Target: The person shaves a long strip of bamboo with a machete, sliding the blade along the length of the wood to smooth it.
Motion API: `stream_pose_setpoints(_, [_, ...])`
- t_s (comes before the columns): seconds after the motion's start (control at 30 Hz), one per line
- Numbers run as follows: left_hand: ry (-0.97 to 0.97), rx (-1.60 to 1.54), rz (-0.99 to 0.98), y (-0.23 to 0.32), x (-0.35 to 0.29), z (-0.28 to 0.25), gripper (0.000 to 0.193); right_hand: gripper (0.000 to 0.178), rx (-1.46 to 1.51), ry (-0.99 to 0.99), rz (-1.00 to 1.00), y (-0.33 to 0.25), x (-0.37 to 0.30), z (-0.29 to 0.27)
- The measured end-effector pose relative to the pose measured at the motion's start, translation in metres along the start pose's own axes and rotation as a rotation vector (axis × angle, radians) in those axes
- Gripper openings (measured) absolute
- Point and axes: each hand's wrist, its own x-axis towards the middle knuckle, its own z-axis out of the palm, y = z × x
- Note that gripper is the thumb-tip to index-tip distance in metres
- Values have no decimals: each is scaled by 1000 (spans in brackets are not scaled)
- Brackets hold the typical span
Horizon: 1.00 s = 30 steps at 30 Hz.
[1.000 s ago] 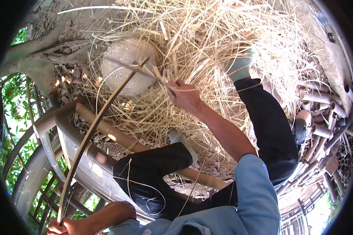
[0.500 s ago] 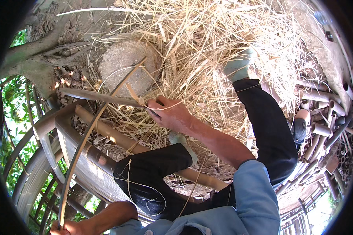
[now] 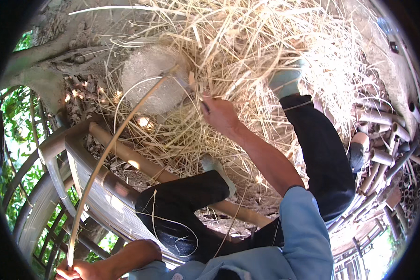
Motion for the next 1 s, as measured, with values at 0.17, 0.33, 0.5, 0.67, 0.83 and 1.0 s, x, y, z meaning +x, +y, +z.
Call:
stream_pose_setpoints(0.17, [-7, -38, -31, 3, 2, 1, 42, 13, 17, 140, 57, -12, -2, 9])
stream_pose_setpoints(0.33, [-41, -68, -72, -3, 5, -3, 46, 32, -83, 210, -71, 5, -12, 2])
stream_pose_setpoints(0.5, [114, 4, -16, 23, 46, -40, 40, 36, 369, 148, 246, -25, -13, -35])
stream_pose_setpoints(0.67, [390, 40, -258, 64, 26, -109, 42, 43, 961, 271, 477, -97, -16, -55])
stream_pose_setpoints(0.83, [513, 60, -428, 78, -4, -165, 59, 34, 994, 499, 348, -126, -26, -81])
stream_pose_setpoints(1.0, [763, 21, -607, 117, -76, -211, 72, 24, 1096, 600, 61, -130, -56, -121])
